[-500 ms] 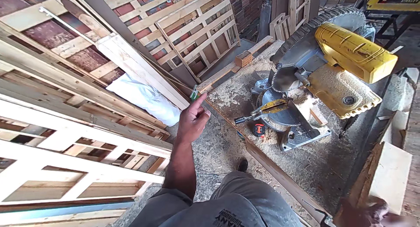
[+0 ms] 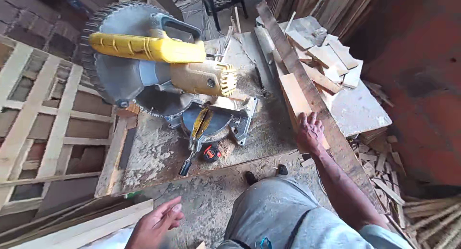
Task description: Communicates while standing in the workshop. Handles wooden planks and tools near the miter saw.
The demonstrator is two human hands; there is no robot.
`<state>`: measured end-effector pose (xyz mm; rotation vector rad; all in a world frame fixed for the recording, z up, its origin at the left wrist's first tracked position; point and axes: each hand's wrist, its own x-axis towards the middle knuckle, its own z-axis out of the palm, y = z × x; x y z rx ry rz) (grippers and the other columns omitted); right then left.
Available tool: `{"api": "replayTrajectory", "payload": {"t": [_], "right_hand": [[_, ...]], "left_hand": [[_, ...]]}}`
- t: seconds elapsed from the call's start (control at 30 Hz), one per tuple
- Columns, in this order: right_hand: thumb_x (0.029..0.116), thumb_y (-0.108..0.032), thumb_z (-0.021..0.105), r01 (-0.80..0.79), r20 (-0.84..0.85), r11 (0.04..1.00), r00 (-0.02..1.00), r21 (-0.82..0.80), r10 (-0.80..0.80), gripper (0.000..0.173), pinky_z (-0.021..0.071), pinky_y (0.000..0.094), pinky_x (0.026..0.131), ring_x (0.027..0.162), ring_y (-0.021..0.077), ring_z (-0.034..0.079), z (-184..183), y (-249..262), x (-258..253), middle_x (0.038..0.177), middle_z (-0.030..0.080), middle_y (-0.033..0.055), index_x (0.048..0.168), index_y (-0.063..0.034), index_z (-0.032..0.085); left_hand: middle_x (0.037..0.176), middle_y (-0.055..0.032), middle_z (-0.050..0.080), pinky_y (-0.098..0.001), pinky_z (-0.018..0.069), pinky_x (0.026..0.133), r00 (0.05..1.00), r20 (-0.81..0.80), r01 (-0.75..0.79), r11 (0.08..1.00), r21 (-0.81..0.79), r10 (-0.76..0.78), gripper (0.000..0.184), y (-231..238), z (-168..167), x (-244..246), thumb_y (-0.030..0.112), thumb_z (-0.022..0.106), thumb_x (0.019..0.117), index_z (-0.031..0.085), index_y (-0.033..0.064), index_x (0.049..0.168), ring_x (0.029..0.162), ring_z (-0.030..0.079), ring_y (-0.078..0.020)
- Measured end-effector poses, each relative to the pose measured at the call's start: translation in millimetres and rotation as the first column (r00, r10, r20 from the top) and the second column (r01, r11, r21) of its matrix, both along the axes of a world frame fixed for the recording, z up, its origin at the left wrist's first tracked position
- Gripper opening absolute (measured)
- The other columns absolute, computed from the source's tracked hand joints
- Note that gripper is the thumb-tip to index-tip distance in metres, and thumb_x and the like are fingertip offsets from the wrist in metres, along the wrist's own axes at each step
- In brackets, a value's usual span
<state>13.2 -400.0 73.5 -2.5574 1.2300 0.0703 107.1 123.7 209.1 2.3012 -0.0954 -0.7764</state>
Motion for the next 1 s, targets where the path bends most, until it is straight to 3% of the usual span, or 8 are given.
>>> {"api": "replayTrajectory", "payload": {"t": [0.3,0.43,0.53,0.6,0.67,0.8,0.9,1.0], "right_hand": [[0.068,-0.047,0.08,0.005,0.0,1.0,1.0,-0.003,-0.005,0.105,0.0399,0.0716,0.102,0.134,0.0581,0.042,-2.7,-2.9,-1.0,0.162,0.027,0.0334,0.159,-0.0202,0.037],[0.0696,-0.05,0.078,-0.001,0.014,1.0,1.0,-0.017,0.001,0.102,0.0411,0.07,0.101,0.133,0.0569,0.044,-5.4,-4.0,-2.2,0.162,0.027,0.0323,0.158,-0.0202,0.038],[0.0707,-0.06,0.076,0.067,0.023,0.998,0.997,0.001,-0.067,0.106,0.0415,0.0658,0.104,0.135,0.0535,0.044,-5.4,-4.0,-2.6,0.162,0.028,0.0324,0.16,-0.0182,0.036],[0.0674,-0.066,0.077,0.133,-0.019,0.991,0.991,0.025,-0.133,0.117,0.0439,0.0647,0.101,0.131,0.0525,0.049,-2.1,-5.9,-1.2,0.153,0.038,0.0351,0.162,-0.0153,0.03],[0.0633,-0.061,0.081,0.166,-0.096,0.983,0.983,0.075,-0.158,0.124,0.0465,0.066,0.096,0.126,0.053,0.052,6.7,-10.0,5.4,0.146,0.044,0.0358,0.164,-0.0157,0.024],[0.0604,-0.047,0.085,0.18,-0.125,0.973,0.979,0.143,-0.163,0.123,0.0497,0.067,0.089,0.119,0.053,0.056,12.0,-15.7,16.9,0.139,0.049,0.0353,0.162,-0.0147,0.024],[0.0608,-0.042,0.084,0.176,-0.099,0.972,0.982,0.157,-0.161,0.116,0.0514,0.0653,0.086,0.115,0.0509,0.058,10.3,-14.7,19.5,0.136,0.052,0.0328,0.16,-0.0173,0.03],[0.0612,-0.042,0.084,0.177,-0.118,0.969,0.98,0.17,-0.159,0.121,0.0523,0.064,0.086,0.117,0.0498,0.058,9.9,-14.1,23.9,0.139,0.051,0.0323,0.164,-0.0207,0.023]], "left_hand": [[0.094,-0.0089,0.077,-0.0387,0.0658,0.078,0.978,-0.031,0.202,0.977,-0.062,-0.204,0.049,-64.1,-29.0,4.2,0.032,0.063,0.0986,0.061,0.0025,0.138,0.081,0.077,-0.0192],[0.093,-0.0043,0.077,-0.0387,0.0658,0.078,0.962,0.002,0.272,0.962,-0.037,-0.272,0.065,-73.1,-37.8,8.1,0.051,0.063,0.0938,0.06,0.0063,0.141,0.081,0.076,-0.0174],[0.092,-0.0028,0.077,-0.0391,0.0656,0.077,0.95,0.034,0.312,0.95,-0.006,-0.311,0.072,-79.0,-42.6,9.5,0.058,0.062,0.0917,0.058,0.0084,0.143,0.08,0.076,-0.0167],[0.093,-0.0022,0.077,-0.0399,0.065,0.078,0.937,0.054,0.344,0.939,0.017,-0.345,0.074,-86.3,-47.4,7.2,0.059,0.062,0.091,0.057,0.0088,0.145,0.079,0.075,-0.0157],[0.096,-0.0024,0.077,-0.0421,0.0643,0.08,0.918,0.047,0.39,0.919,0.058,-0.393,0.074,-98.7,-54.2,1.9,0.059,0.062,0.0912,0.056,0.0097,0.146,0.081,0.075,-0.0158],[0.099,-0.0046,0.076,-0.0469,0.0615,0.088,0.84,-0.081,0.542,0.836,0.085,-0.537,0.068,-134.9,-65.9,-15.7,0.051,0.064,0.0945,0.054,0.0104,0.148,0.087,0.074,-0.0181],[0.102,-0.0071,0.075,-0.0498,0.0571,0.092,0.782,-0.136,0.622,0.778,0.092,-0.609,0.056,-158.3,-73.5,-25.8,0.042,0.058,0.1007,0.055,0.0127,0.149,0.093,0.072,-0.0208],[0.107,-0.0079,0.075,-0.0502,0.0553,0.097,0.774,-0.144,0.632,0.765,0.123,-0.616,0.054,-175.3,-79.8,-29.2,0.042,0.053,0.1037,0.053,0.014,0.151,0.099,0.072,-0.0221]]}}
